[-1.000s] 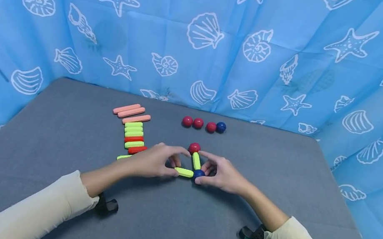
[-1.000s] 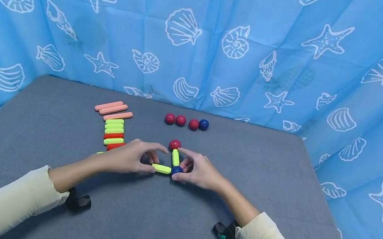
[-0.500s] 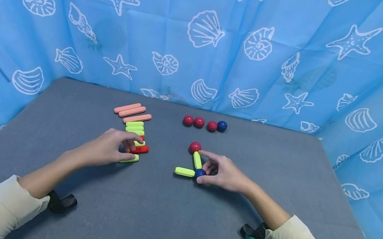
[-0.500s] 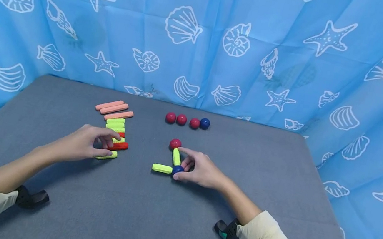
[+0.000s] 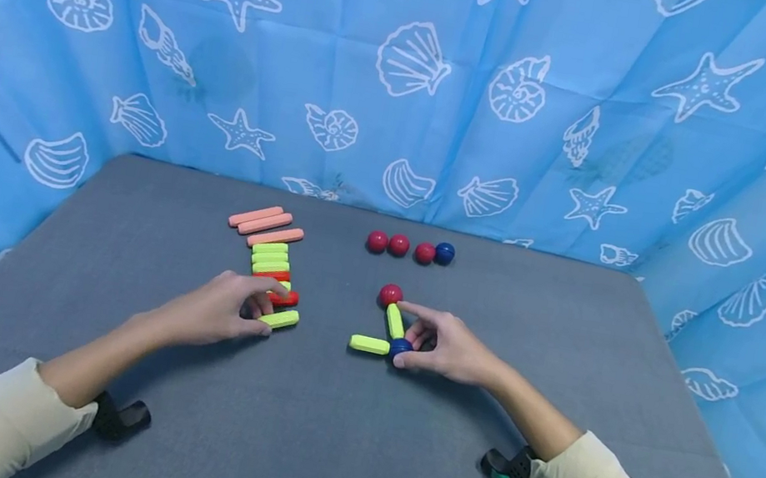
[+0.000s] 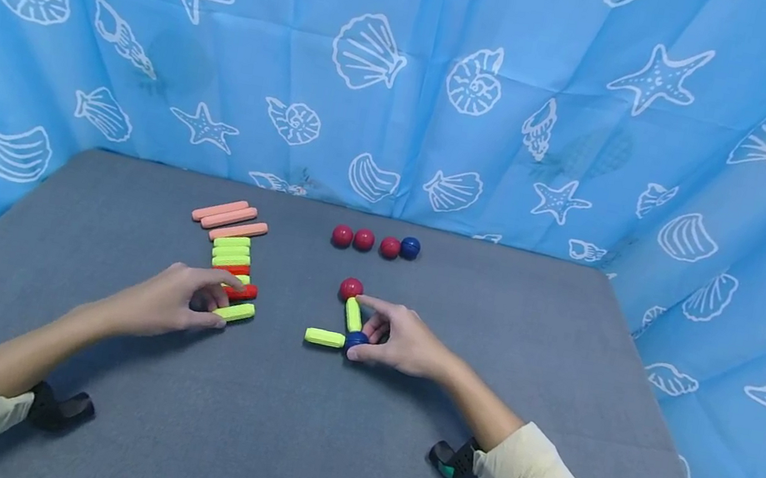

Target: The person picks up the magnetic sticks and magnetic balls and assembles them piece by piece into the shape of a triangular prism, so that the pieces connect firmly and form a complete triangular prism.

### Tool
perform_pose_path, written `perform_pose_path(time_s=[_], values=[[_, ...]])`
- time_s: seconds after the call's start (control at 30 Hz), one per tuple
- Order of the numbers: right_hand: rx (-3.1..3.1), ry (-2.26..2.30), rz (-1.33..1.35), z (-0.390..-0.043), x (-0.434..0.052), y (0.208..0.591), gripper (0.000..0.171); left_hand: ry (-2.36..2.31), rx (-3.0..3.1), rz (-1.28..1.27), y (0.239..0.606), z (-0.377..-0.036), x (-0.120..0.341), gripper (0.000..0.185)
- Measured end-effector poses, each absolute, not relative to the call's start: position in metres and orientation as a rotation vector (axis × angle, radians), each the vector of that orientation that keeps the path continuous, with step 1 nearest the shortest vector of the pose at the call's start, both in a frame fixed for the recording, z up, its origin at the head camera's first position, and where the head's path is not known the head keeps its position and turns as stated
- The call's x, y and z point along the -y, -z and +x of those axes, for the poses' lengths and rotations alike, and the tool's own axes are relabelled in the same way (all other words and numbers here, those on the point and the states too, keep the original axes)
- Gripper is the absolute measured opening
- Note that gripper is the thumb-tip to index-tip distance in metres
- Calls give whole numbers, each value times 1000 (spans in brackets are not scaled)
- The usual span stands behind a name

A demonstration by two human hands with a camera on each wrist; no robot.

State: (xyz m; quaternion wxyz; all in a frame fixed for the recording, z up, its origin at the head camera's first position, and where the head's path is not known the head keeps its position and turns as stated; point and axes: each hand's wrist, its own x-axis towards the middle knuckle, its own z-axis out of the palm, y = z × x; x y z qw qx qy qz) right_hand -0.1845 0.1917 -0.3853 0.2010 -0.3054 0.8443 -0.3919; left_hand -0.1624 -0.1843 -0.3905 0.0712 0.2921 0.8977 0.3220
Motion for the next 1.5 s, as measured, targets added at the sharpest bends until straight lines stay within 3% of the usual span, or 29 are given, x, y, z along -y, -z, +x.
perform_pose_path(time_s=[0.67,1.23,1.5], values=[[-2373,1077,-820,-185,-192,391,76,-1283,-2535,688,391,-202,78,54],[-2370,1091,-841,-184,-192,389,76,-1317,-2560,633,393,-202,71,53],[-2358,1092,-833,-185,-192,388,76,-1392,-2543,624,392,-219,72,43]])
